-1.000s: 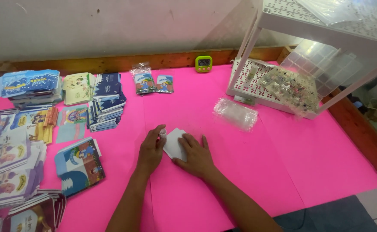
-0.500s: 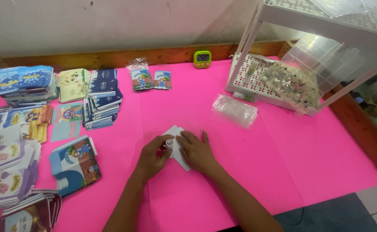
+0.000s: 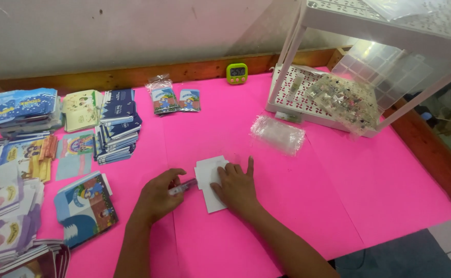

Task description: Packaging individual cards into small plastic sleeves and then into a larger bag, occasionally including a small paper slip.

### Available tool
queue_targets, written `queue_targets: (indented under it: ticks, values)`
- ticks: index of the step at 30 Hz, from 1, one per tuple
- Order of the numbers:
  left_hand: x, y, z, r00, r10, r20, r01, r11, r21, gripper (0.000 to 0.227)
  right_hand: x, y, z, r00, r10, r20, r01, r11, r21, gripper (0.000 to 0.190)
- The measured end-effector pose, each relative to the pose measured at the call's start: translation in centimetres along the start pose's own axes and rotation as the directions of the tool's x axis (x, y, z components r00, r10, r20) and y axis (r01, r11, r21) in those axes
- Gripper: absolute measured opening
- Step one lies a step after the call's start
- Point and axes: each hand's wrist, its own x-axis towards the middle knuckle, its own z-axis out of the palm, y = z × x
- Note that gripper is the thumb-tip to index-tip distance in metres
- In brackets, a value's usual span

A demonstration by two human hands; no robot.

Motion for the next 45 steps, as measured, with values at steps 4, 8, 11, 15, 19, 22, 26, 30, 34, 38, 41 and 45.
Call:
queue_targets:
  ticks: [4, 8, 11, 15, 19, 22, 26, 30, 34, 38, 41, 45]
  values:
    - [1.0, 1.0, 0.3, 0.999, 0.006, 0.040, -0.012, 0.988, 0.155, 0.059, 1.3, 2.1, 1.9, 0.984, 0.049, -0.169, -0.051, 0.999, -0.009, 0.052]
    - [4.0, 0.6, 2.7, 0.924, 0.018, -0.383, -0.121, 0.962, -0.245, 0.055, 2.3, 2.9, 0.4, 0.996, 0.010, -0.087, 0.014, 0.964, 0.266, 0.082]
    - [6.1, 1.8, 3.5, 0.889, -0.080, -0.451, -0.103, 0.925, -0.366, 0.058, 2.2, 3.3, 1.7, 0.994, -0.022, -0.105, 0.055, 0.944, 0.325, 0.083]
    - [8.4, 1.8, 4.0, 0.899, -0.059, -0.433, -0.060, 0.965, -0.257, 0.061, 2.9, 3.5, 2.5, 0.965, -0.036, -0.261, 0.127, 0.931, 0.343, 0.082]
    - [8.4, 1.3, 4.5, 0.904, -0.072, -0.422, -0.033, 0.971, -0.235, 0.058, 3.2, 3.9, 3.3, 0.959, -0.031, -0.281, 0.137, 0.922, 0.363, 0.079]
    - [7.6, 0.9, 5.1, 0.882, -0.061, -0.468, -0.033, 0.981, -0.189, 0.058, 3.1, 4.0, 3.2, 0.967, 0.001, -0.253, 0.105, 0.908, 0.405, 0.076]
    - [5.8, -0.2, 6.1, 0.900, -0.144, -0.412, 0.136, 0.990, -0.047, 0.034, 3.2, 4.2, 3.2, 0.977, -0.016, -0.213, 0.106, 0.903, 0.416, 0.048]
    - [5.4, -0.7, 8.1, 0.957, -0.008, -0.290, 0.111, 0.933, 0.341, 0.014, 3.1, 4.1, 3.3, 0.970, 0.004, -0.244, 0.104, 0.898, 0.428, 0.050]
    - [5.1, 0.5, 7.6, 0.976, -0.017, -0.215, 0.089, 0.940, 0.329, 0.022, 3.0, 4.0, 3.1, 0.968, 0.017, -0.251, 0.097, 0.895, 0.435, 0.053]
    - [5.1, 0.5, 7.5, 0.980, 0.074, -0.183, -0.021, 0.961, 0.275, 0.022, 3.0, 3.9, 2.6, 0.980, 0.028, -0.198, 0.068, 0.884, 0.463, 0.065]
    - [5.3, 0.0, 7.6, 0.973, 0.122, -0.195, -0.064, 0.958, 0.279, 0.019, 3.0, 3.9, 2.9, 0.977, 0.027, -0.213, 0.075, 0.888, 0.453, 0.067]
    - [5.5, 0.1, 7.4, 0.967, 0.135, -0.217, -0.078, 0.964, 0.252, 0.015, 3.0, 3.8, 2.9, 0.968, 0.000, -0.252, 0.102, 0.914, 0.393, 0.055]
